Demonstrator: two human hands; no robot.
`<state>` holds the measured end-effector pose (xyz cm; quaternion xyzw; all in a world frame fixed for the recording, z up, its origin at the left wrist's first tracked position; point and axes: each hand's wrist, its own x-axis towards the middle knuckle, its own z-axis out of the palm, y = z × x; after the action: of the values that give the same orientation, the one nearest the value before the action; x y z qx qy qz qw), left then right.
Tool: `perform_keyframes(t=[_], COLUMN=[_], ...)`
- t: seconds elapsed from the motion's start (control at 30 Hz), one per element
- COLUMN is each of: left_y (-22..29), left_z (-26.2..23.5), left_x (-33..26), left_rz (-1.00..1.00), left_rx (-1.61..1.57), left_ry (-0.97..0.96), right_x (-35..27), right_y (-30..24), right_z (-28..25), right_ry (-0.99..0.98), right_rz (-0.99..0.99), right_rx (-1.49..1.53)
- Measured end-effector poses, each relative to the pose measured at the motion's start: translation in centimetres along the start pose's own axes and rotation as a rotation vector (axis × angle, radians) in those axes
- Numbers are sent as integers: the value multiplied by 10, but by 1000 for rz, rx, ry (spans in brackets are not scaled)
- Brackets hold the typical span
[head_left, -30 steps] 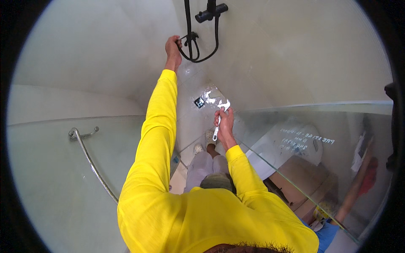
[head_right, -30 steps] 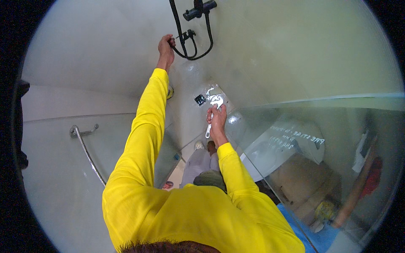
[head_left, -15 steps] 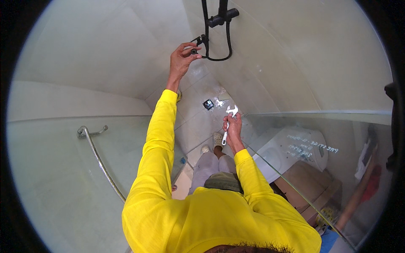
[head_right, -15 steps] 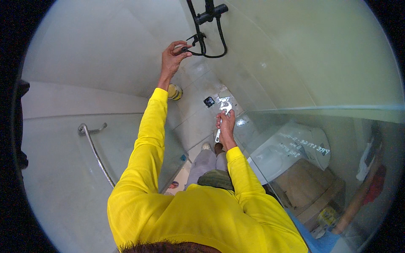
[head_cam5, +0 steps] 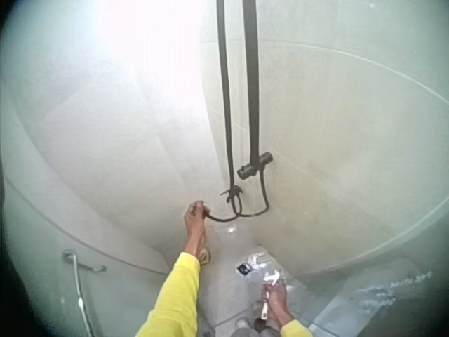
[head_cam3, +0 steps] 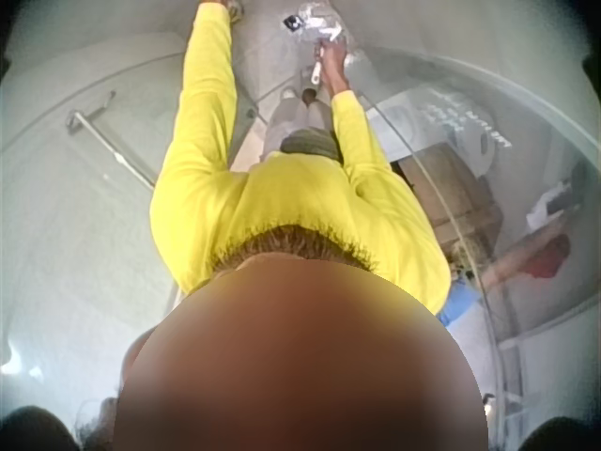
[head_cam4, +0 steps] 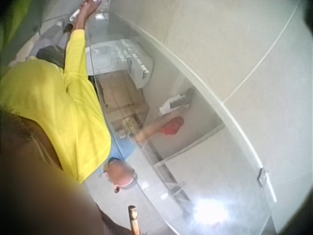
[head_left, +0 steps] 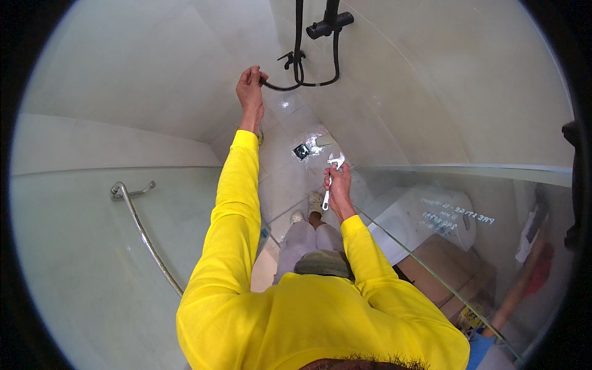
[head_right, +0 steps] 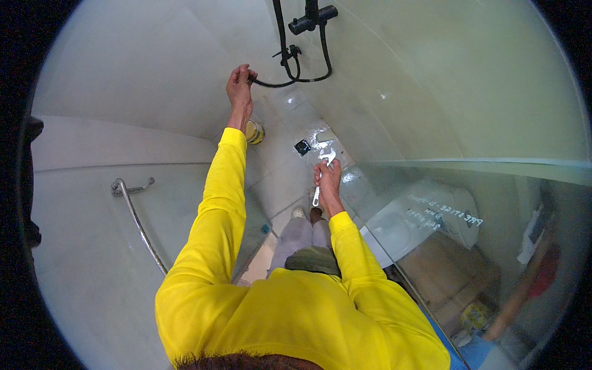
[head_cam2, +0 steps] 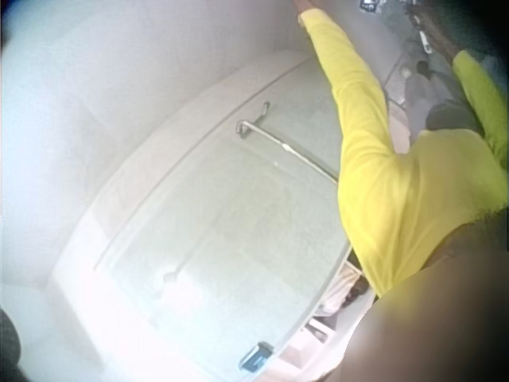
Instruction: The person adjusts a shower head and its hose, then retrieves a wrench from a tool bag. They use the wrench to tighten the shower head connection and continue adjusting the hose and fittings.
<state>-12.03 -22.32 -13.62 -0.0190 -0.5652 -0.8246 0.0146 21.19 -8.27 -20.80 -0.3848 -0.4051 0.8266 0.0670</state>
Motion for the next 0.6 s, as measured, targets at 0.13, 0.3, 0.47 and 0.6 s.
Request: perform_keyframes(t=[0.13, 0.3, 0.47, 0.6], left_y=[-26, -52, -68, -77], left_z=[-28, -58, -70, -70], left_x=[-7, -30, -50, -58], left_rz=[-68, -81, -116, -168], left_rx=[132, 329, 370, 365], left_ry=[35, 61, 82, 65], right_x=[3, 6, 10, 15], right_y=[2, 4, 9, 15], right_z=[-3, -6, -12, -12], right_ry=[-9, -22, -18, -55], right_rz=[13, 20, 53, 84], right_rx=[-26, -46, -100, -102])
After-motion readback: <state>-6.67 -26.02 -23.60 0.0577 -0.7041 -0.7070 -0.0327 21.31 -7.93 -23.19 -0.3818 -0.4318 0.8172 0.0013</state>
